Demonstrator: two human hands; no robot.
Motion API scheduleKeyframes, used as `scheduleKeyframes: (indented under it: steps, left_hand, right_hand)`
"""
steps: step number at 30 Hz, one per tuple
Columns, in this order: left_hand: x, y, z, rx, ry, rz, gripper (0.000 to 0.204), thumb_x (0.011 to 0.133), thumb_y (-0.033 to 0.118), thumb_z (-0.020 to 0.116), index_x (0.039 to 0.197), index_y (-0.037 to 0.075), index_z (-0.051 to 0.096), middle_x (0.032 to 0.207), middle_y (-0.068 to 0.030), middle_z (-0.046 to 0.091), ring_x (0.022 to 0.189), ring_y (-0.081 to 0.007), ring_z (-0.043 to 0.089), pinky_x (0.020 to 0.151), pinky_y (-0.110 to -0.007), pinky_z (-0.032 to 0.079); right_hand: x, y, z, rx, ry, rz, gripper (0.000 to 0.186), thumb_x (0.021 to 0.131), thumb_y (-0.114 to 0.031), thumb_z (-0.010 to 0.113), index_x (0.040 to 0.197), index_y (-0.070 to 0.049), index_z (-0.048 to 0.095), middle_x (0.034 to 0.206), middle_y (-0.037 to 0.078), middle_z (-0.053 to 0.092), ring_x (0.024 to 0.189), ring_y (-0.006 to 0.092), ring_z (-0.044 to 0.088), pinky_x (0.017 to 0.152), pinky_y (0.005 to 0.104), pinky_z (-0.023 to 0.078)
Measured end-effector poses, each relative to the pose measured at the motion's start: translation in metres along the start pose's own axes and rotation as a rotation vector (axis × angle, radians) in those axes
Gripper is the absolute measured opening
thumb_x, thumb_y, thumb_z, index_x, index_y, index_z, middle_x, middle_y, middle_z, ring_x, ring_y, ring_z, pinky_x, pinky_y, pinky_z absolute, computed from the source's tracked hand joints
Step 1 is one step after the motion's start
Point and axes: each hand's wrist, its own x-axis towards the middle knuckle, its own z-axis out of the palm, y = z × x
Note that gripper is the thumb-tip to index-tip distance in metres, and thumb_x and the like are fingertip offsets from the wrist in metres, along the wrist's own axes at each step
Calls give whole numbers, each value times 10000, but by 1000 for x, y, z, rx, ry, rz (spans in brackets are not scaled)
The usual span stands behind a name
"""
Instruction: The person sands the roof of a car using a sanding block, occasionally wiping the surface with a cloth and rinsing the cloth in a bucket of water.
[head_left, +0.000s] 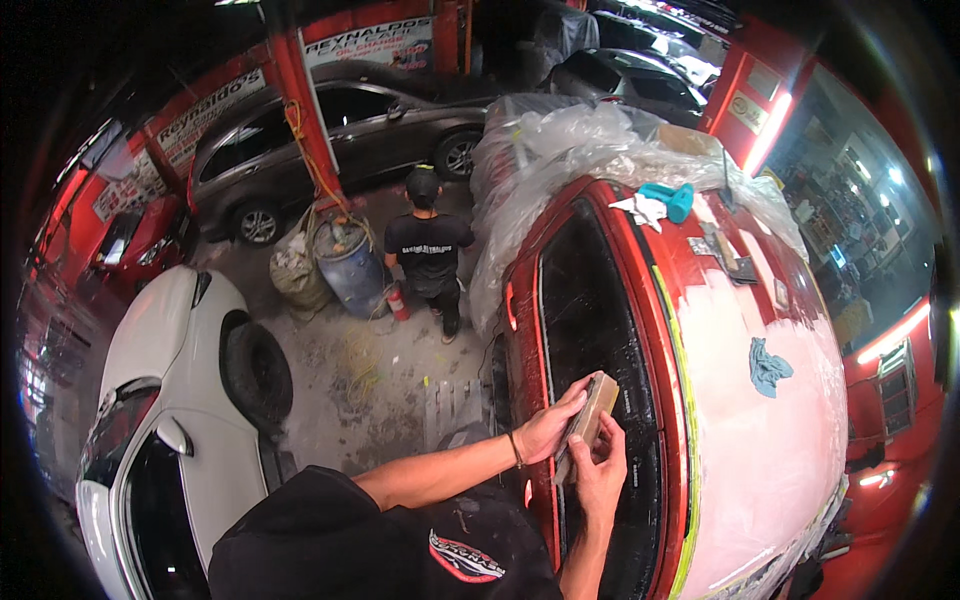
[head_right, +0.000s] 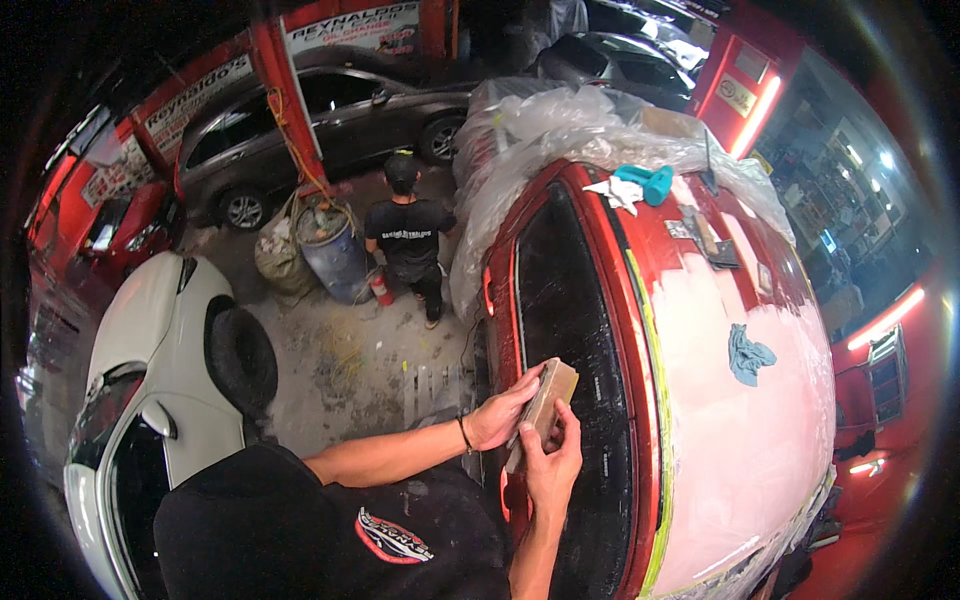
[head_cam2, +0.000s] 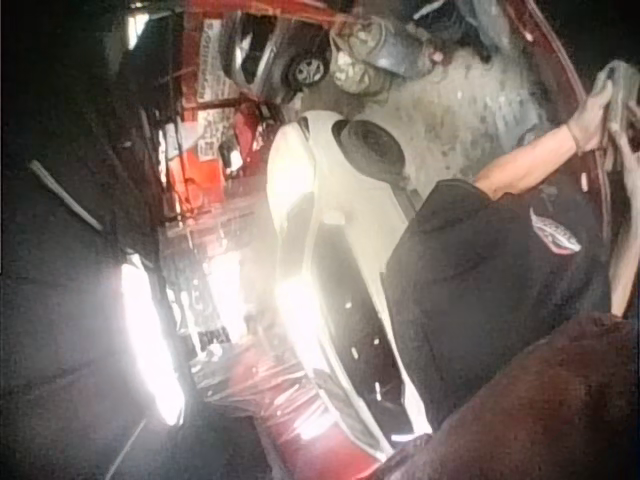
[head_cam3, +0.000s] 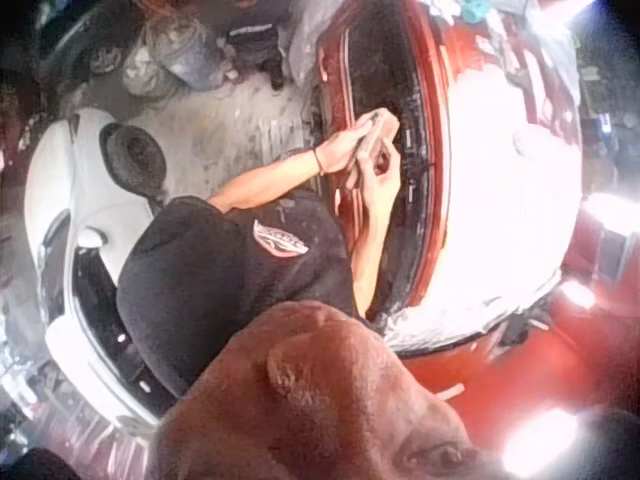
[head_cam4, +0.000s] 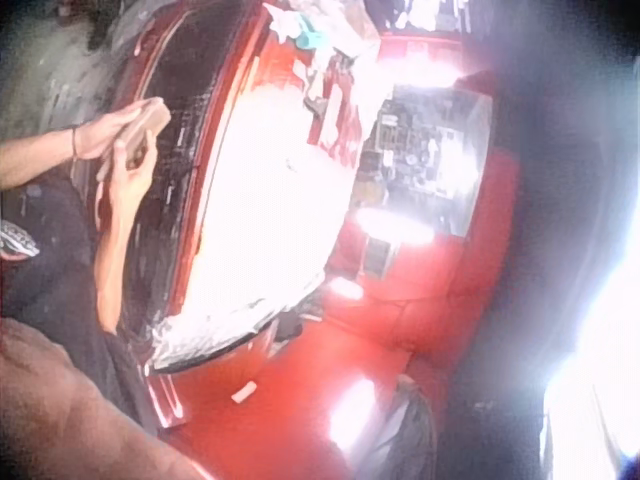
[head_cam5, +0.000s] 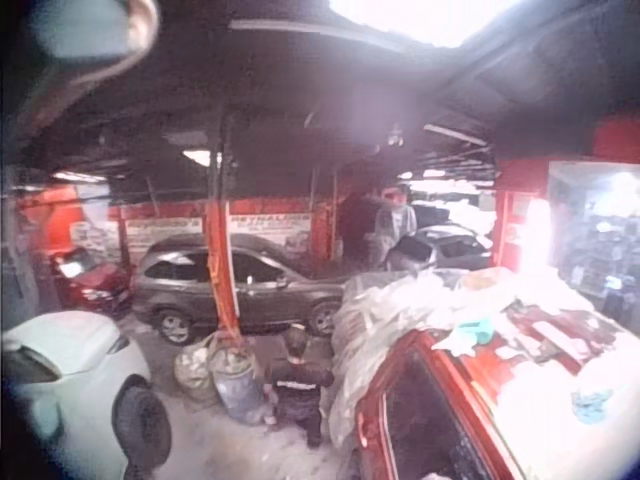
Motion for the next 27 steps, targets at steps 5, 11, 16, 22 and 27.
scheduleKeyframes:
  steps: [5,11,16,22,27]
  left_hand:
    - [15,21,-5,62,-14,-21,596,1215,366,390,1765,239,199,1699,-51,384,1527,-225,448,1264,-435,413]
    - [44,58,-26,64,-81,-108,640,1198,356,475,1769,249,206,1696,-45,396,1543,-215,430,1268,-426,396]
    - [101,91,-45,-17,-249,-271,691,1185,339,522,1779,268,176,1674,-58,420,1524,-226,458,1268,-426,403]
    - [167,136,-54,-31,-441,-327,860,1100,430,669,1776,263,165,1666,-106,438,1540,-250,456,1269,-476,409]
    - [207,139,-56,-68,-530,-384,903,1058,425,731,1766,246,199,1661,-121,448,1540,-261,459,1280,-479,399]
  right_hand:
    - [18,10,5,-194,92,-55,673,896,-190,869,1503,-37,621,1435,205,652,1272,334,661,1109,442,513]
    - [43,-4,24,-270,115,-88,647,917,-171,849,1503,-32,613,1494,208,616,1353,349,628,1116,444,520]
    - [85,2,34,-242,194,-77,626,946,-199,848,1505,-29,624,1558,216,567,1372,346,620,1103,448,530]
    - [133,-41,54,-195,253,-24,618,981,-148,807,1547,-13,600,1630,263,501,1484,369,547,1122,443,536]
    - [151,-26,56,-336,338,-124,630,1013,-173,798,1589,-52,576,1690,217,455,1472,320,547,1081,398,541]
